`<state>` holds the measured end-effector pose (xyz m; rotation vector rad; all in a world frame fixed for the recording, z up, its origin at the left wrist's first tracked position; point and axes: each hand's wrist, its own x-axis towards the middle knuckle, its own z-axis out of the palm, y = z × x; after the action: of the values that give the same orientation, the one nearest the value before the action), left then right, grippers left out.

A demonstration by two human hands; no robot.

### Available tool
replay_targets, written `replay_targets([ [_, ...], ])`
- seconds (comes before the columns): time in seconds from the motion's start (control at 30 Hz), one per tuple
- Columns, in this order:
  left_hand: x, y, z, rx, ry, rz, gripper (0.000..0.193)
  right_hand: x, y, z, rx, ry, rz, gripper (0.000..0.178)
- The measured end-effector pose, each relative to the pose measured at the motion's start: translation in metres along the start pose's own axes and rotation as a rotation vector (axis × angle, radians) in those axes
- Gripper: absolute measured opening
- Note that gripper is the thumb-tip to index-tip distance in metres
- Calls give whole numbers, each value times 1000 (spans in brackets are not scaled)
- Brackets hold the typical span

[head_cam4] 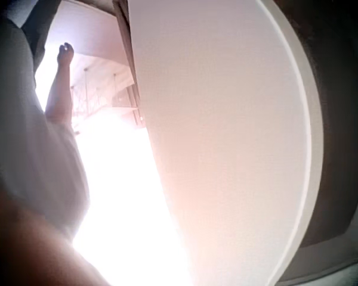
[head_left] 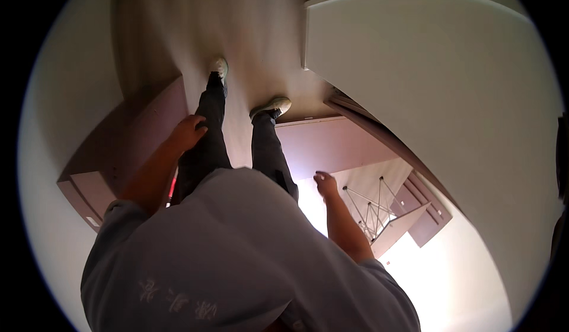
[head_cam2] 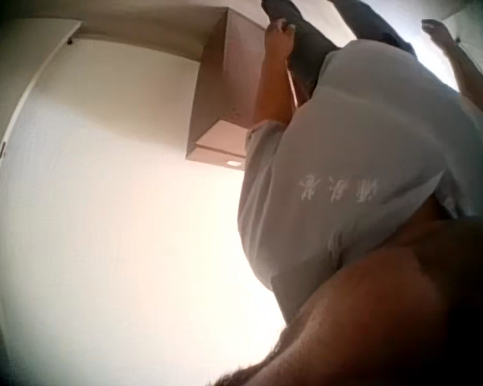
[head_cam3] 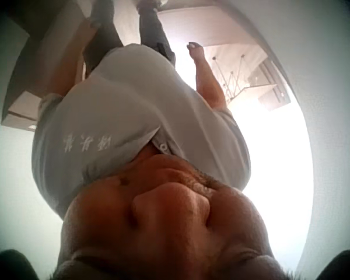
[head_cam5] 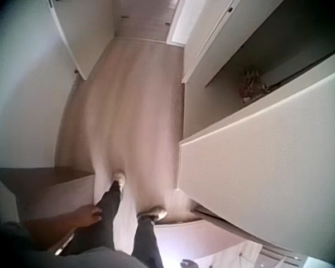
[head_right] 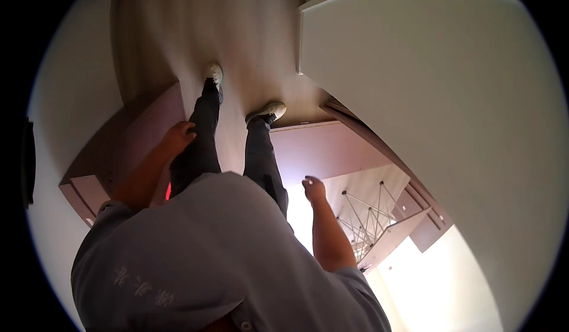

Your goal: The person moves large wooden panels, aligns them, and uses a power drill to drive screws into pre-drilled holes to assemble a furniture unit.

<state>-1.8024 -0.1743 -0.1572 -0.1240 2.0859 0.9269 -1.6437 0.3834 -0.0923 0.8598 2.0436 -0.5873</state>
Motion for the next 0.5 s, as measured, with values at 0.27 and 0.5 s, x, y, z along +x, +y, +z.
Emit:
replay_targets([
  [0.27,120,-18,12,236,45,95,54,385,1,-7,-244,135,-182,59],
  [0.5,157,-47,-29,418,180,404,51,598,9,44,-611,127,-77,52],
])
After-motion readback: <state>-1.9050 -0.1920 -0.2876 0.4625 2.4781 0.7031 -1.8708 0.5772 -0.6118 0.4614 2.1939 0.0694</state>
